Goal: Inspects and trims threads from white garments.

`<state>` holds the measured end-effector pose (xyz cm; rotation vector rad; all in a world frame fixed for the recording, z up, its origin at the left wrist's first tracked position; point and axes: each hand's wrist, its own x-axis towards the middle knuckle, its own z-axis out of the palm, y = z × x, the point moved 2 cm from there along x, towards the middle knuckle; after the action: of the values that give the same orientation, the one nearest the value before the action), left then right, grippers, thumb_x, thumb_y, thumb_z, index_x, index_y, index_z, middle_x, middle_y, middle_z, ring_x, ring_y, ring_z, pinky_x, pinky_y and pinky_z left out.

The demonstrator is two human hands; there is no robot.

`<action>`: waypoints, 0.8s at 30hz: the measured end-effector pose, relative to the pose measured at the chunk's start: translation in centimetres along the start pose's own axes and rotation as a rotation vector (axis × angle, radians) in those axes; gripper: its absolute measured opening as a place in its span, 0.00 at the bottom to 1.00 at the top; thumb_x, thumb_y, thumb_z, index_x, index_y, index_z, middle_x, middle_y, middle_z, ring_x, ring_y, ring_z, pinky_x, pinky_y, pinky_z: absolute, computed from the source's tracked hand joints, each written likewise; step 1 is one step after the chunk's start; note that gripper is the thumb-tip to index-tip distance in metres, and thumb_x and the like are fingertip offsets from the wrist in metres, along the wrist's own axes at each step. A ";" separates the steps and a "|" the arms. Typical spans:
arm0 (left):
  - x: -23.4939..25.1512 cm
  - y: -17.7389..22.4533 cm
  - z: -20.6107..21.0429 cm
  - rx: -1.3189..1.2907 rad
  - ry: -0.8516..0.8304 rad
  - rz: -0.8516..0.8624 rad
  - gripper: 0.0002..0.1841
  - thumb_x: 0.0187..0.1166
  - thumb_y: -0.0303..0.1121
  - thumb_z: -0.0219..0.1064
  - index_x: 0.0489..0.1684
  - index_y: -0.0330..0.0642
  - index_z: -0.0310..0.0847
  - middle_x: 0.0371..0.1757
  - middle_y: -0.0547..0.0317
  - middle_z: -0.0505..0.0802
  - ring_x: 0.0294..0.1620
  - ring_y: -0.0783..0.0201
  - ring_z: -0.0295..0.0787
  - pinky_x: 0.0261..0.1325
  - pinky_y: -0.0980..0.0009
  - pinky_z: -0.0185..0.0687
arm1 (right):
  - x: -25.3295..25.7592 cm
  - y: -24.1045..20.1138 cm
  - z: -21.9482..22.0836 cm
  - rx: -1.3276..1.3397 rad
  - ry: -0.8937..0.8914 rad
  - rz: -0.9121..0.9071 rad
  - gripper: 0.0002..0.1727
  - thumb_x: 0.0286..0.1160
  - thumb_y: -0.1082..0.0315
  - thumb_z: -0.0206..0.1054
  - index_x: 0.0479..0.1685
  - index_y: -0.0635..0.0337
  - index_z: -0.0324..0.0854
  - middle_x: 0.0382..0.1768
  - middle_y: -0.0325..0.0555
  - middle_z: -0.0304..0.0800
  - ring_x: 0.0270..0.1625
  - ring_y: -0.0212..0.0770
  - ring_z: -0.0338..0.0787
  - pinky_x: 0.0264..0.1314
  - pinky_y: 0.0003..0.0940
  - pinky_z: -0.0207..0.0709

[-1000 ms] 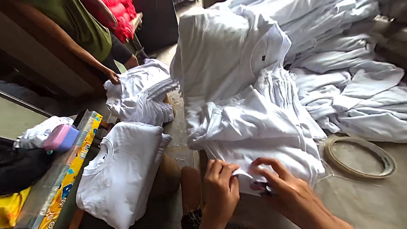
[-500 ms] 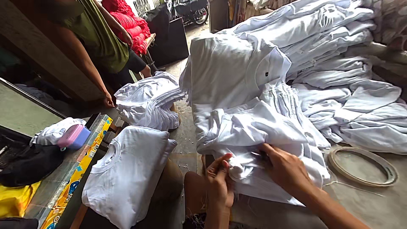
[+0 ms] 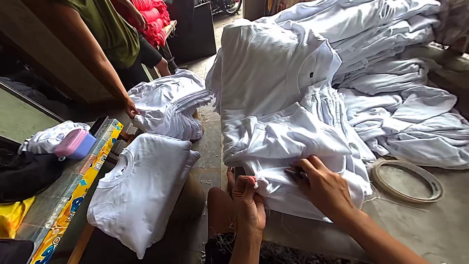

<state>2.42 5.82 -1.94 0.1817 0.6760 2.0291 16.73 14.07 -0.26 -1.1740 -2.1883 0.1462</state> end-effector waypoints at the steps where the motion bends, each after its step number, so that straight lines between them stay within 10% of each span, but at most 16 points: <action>1: -0.1 0.1 -0.1 0.023 -0.028 0.001 0.14 0.85 0.25 0.57 0.28 0.44 0.85 0.29 0.62 0.93 0.33 0.71 0.93 0.43 0.73 0.91 | 0.0 0.0 0.0 -0.006 0.003 -0.001 0.13 0.68 0.67 0.70 0.38 0.72 0.83 0.35 0.68 0.84 0.23 0.66 0.87 0.16 0.57 0.71; 5: 0.1 0.8 -0.2 0.502 -0.215 0.177 0.07 0.81 0.30 0.62 0.50 0.42 0.71 0.42 0.69 0.85 0.43 0.80 0.86 0.51 0.78 0.85 | 0.0 -0.1 0.1 -0.037 -0.009 -0.001 0.12 0.67 0.68 0.71 0.38 0.72 0.83 0.34 0.68 0.85 0.23 0.67 0.86 0.16 0.57 0.71; 7: 0.4 1.1 -0.1 0.961 -0.295 0.419 0.30 0.72 0.41 0.74 0.65 0.26 0.74 0.56 0.53 0.83 0.55 0.74 0.80 0.57 0.79 0.79 | -0.1 -0.1 0.2 -0.047 -0.012 -0.008 0.11 0.66 0.69 0.70 0.38 0.72 0.84 0.33 0.68 0.84 0.22 0.66 0.86 0.16 0.56 0.70; 12: -0.9 2.1 0.4 1.682 -0.261 0.936 0.10 0.71 0.29 0.71 0.42 0.36 0.96 0.31 0.50 0.87 0.31 0.63 0.85 0.39 0.75 0.82 | -0.1 0.1 0.0 -0.027 -0.016 -0.016 0.14 0.69 0.65 0.71 0.40 0.72 0.84 0.35 0.68 0.85 0.24 0.66 0.87 0.17 0.57 0.71; 19: -2.8 3.6 -0.8 1.709 -0.286 0.895 0.09 0.71 0.27 0.71 0.37 0.30 0.95 0.24 0.52 0.83 0.23 0.69 0.80 0.31 0.83 0.77 | -0.2 0.2 0.0 -0.019 -0.034 -0.001 0.21 0.73 0.54 0.69 0.39 0.70 0.85 0.33 0.64 0.85 0.24 0.62 0.87 0.18 0.53 0.72; 24: -2.8 4.8 -1.9 1.640 -0.355 0.820 0.09 0.72 0.30 0.71 0.31 0.32 0.93 0.24 0.55 0.83 0.25 0.75 0.79 0.33 0.88 0.74 | -1.2 -0.9 -1.9 0.045 -0.059 0.051 0.34 0.78 0.44 0.63 0.58 0.74 0.81 0.46 0.68 0.86 0.31 0.60 0.89 0.27 0.54 0.78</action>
<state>-0.44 0.82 -0.55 1.9270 2.0737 1.4508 17.64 12.23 1.03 -1.2157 -2.1952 0.2530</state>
